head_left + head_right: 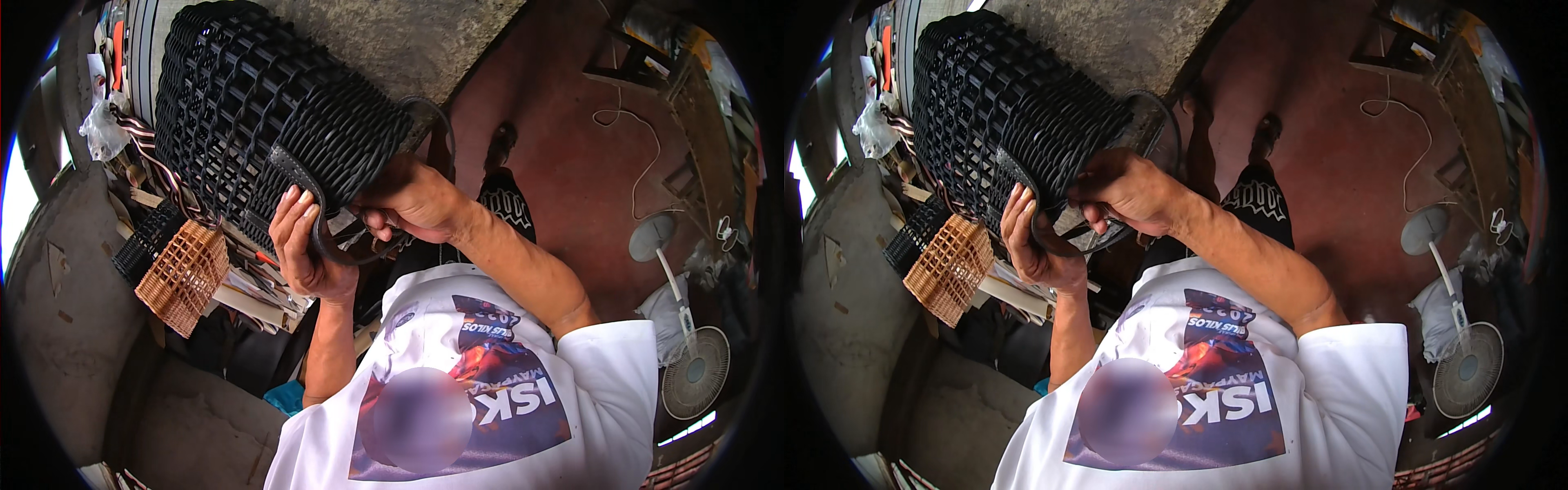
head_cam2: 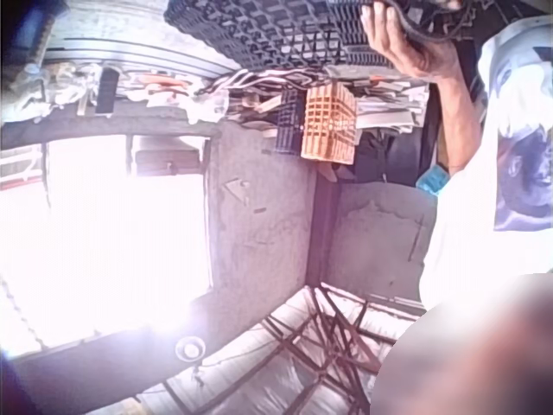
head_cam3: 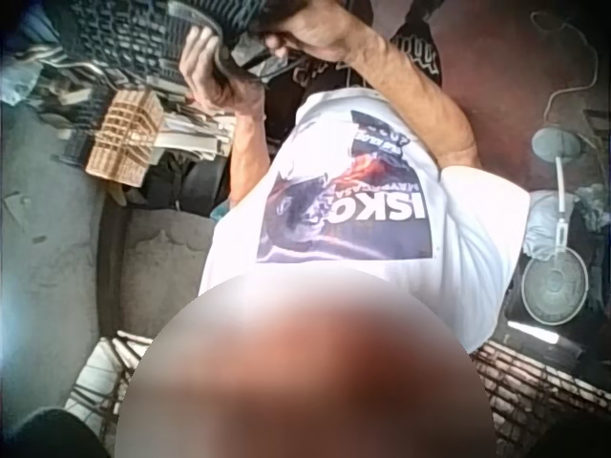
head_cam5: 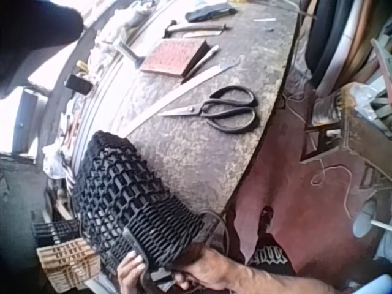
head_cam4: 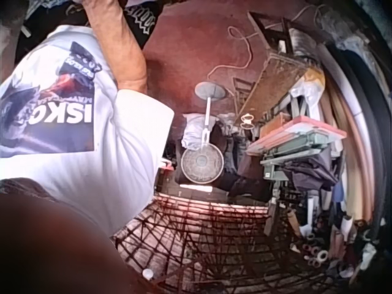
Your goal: Attaching a handle to a woven basket using a needle and thread.
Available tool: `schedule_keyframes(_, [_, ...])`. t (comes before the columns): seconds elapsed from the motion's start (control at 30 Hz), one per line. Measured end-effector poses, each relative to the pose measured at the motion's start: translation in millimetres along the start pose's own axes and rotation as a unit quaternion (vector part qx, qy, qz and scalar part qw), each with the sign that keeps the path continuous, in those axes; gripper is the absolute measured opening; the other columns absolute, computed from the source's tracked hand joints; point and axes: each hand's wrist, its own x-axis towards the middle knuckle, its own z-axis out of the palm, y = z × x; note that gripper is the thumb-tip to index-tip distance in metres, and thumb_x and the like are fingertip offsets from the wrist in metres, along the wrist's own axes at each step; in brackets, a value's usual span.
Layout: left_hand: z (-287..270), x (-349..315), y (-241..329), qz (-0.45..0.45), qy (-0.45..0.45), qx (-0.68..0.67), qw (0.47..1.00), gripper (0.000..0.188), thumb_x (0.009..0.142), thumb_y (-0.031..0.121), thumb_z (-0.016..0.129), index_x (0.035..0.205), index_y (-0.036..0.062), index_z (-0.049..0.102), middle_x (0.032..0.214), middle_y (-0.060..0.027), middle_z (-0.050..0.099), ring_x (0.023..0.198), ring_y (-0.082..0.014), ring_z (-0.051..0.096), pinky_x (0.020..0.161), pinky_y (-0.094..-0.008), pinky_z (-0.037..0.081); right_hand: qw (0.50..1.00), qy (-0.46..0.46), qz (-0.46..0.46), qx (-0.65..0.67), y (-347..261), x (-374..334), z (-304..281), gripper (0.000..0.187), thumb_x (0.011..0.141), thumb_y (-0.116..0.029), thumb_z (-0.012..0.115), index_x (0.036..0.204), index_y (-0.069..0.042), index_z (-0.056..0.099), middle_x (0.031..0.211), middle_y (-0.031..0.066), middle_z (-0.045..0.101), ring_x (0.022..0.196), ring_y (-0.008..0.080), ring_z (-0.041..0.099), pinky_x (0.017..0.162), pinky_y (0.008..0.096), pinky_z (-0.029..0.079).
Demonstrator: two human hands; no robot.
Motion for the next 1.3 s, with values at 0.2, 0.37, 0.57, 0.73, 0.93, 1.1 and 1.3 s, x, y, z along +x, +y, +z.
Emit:
schedule_keyframes(0.2, [4.8, -0.7, -0.2, -0.040, 0.028, -0.063, 0.997, 0.011, 0.093, 0.001, 0.059, 0.102, -0.0027, 0.062, 0.110, -0.0185, 0.068, 0.113, -0.0346, 0.063, 0.102, -0.0456, 0.046, 0.998, -0.020, -0.036, -0.056, -0.2, -1.3, -0.6, 0.012, 0.092, -0.008, 0.067, 0.087, 0.003, 0.065, 0.071, 0.0082, 0.063, 0.061, 0.0142, 0.063, 0.053, 0.0289, 0.053])
schedule_keyframes(0.37, [3.7, -2.9, -3.5, -0.038, 0.029, -0.073, 0.996, 0.012, 0.095, 0.000, 0.055, 0.105, -0.0023, 0.060, 0.111, -0.0189, 0.067, 0.114, -0.0347, 0.062, 0.102, -0.0446, 0.046, 0.999, -0.025, -0.042, -0.011, 4.0, -1.9, -1.8, 0.010, 0.091, -0.006, 0.068, 0.089, 0.003, 0.066, 0.072, 0.0075, 0.064, 0.063, 0.0134, 0.064, 0.055, 0.0283, 0.055])
schedule_keyframes(0.57, [1.1, -0.2, -1.6, -0.025, 0.007, -0.040, 0.999, 0.011, 0.095, -0.001, 0.053, 0.105, -0.0021, 0.059, 0.111, -0.0188, 0.067, 0.115, -0.0348, 0.062, 0.103, -0.0440, 0.046, 0.996, -0.032, -0.065, -0.054, 6.4, 3.3, -4.8, 0.009, 0.089, -0.005, 0.069, 0.090, 0.004, 0.067, 0.072, 0.0074, 0.065, 0.062, 0.0134, 0.064, 0.055, 0.0274, 0.054])
schedule_keyframes(0.73, [2.4, -0.2, -0.6, -0.031, 0.010, -0.042, 0.999, 0.012, 0.096, -0.001, 0.052, 0.105, -0.0018, 0.059, 0.111, -0.0186, 0.067, 0.115, -0.0346, 0.062, 0.103, -0.0438, 0.046, 0.963, -0.013, -0.124, -0.239, -3.7, 4.4, -4.8, 0.011, 0.089, -0.006, 0.069, 0.085, 0.004, 0.069, 0.068, 0.0077, 0.064, 0.058, 0.0142, 0.063, 0.054, 0.0270, 0.053])
schedule_keyframes(0.93, [0.2, -2.1, -2.0, -0.028, 0.018, -0.048, 0.998, 0.012, 0.096, 0.000, 0.052, 0.106, -0.0017, 0.059, 0.111, -0.0184, 0.067, 0.115, -0.0340, 0.062, 0.103, -0.0434, 0.046, 0.976, 0.004, -0.096, -0.194, -3.7, -2.4, 6.8, 0.011, 0.090, -0.005, 0.067, 0.085, 0.004, 0.069, 0.068, 0.0075, 0.064, 0.058, 0.0136, 0.062, 0.053, 0.0273, 0.052])
schedule_keyframes(1.1, [3.0, -1.4, -1.6, -0.040, 0.022, -0.071, 0.996, 0.010, 0.097, 0.002, 0.054, 0.105, -0.0015, 0.060, 0.111, -0.0179, 0.068, 0.115, -0.0336, 0.062, 0.103, -0.0433, 0.046, 0.986, 0.017, -0.085, -0.143, -1.0, -4.5, 9.6, 0.015, 0.093, -0.010, 0.067, 0.087, 0.003, 0.068, 0.067, 0.0060, 0.062, 0.058, 0.0112, 0.060, 0.051, 0.0273, 0.051])
schedule_keyframes(1.3, [0.2, -0.7, -3.0, -0.006, -0.014, -0.033, 0.999, 0.016, 0.094, -0.006, 0.049, 0.107, -0.0027, 0.058, 0.116, -0.0176, 0.065, 0.118, -0.0329, 0.060, 0.106, -0.0423, 0.045, 0.996, 0.046, -0.049, -0.060, -2.7, -8.4, 15.1, 0.010, 0.094, -0.005, 0.063, 0.089, 0.003, 0.068, 0.071, 0.0067, 0.062, 0.058, 0.0120, 0.059, 0.052, 0.0285, 0.053])
